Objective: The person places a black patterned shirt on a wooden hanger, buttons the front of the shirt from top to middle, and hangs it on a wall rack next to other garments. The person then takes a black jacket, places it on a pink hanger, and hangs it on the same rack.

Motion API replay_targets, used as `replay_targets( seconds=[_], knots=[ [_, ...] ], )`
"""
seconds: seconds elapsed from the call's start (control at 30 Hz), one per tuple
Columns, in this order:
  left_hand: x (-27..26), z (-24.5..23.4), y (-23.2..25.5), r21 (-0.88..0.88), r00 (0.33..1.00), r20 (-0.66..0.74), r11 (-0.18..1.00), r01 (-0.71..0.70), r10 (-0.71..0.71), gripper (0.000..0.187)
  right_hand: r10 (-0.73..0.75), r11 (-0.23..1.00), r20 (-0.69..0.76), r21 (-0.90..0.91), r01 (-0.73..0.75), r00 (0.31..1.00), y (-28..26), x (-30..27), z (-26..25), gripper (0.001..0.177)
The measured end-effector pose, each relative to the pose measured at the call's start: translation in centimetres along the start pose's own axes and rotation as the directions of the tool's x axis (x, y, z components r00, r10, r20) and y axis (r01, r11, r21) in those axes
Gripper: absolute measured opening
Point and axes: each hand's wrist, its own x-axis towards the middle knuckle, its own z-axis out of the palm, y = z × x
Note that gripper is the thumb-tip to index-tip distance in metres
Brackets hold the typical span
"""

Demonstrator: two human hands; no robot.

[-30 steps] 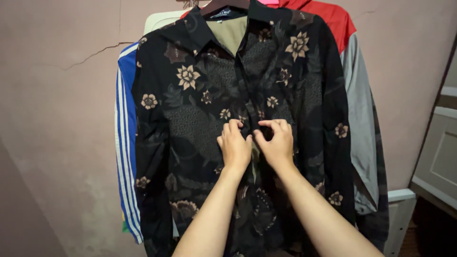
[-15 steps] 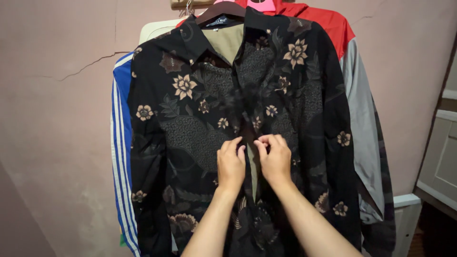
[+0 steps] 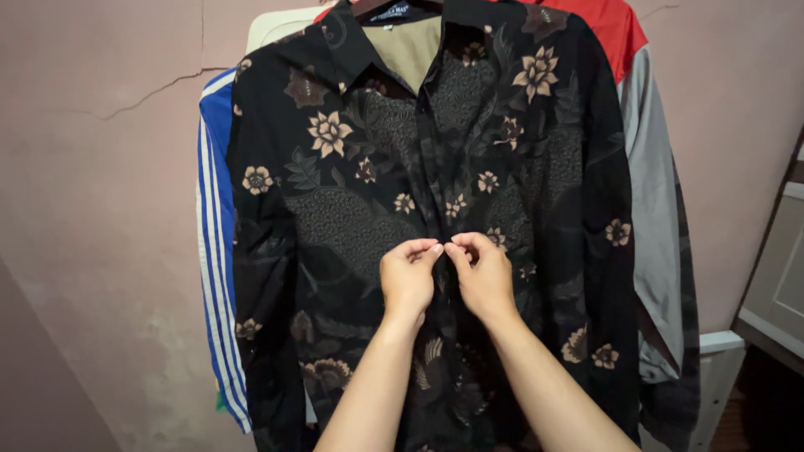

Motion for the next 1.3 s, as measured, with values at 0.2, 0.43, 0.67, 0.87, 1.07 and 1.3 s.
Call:
replay_targets(
  seconds=[0.2, 0.43, 0.67, 0.87, 1.07, 1.3],
  knots=[
    [-0.6, -0.3, 0.9, 0.083, 1.000, -0.008, 0.997, -0.001, 0.002, 0.014, 0.025, 0.986, 0.020, 0.167, -0.028, 0.999, 0.0, -0.5, -0.3, 0.018],
    [-0.1, -1.0, 0.3, -0.080, 0.989, 0.119, 0.992, 0.102, -0.092, 0.015, 0.086, 0.887, 0.144, 0.440, -0.142, 0.986, 1.3, -0.3, -1.2, 0.015],
    [-0.4, -0.6, 0.4, -0.088, 0.992, 0.121, 0.995, 0.050, -0.039, 0.017, 0.128, 0.835, 0.292, 0.484, -0.262, 0.948, 2.8, 1.1, -1.8, 0.014],
    [-1.1, 0.1, 2.1, 0.174, 0.983, 0.030, 0.967, -0.186, 0.184, 0.018, 0.063, 0.882, 0.246, 0.439, -0.169, 0.967, 1.9, 1.3, -1.4, 0.013],
    [-1.0, 0.5, 3.0, 0.459, 0.968, -0.037, 0.865, -0.205, 0.249, 0.021, 0.019, 0.989, 0.096, 0.144, -0.033, 0.995, 0.1, 0.4, -0.8, 0.014],
    [-0.4, 0.5, 1.3, 0.299, 0.977, -0.057, 0.937, -0.181, 0.207, 0.018, -0.172, 0.985, -0.038, 0.005, 0.173, 0.984, -0.5, 0.0, -0.3, 0.015]
  ],
)
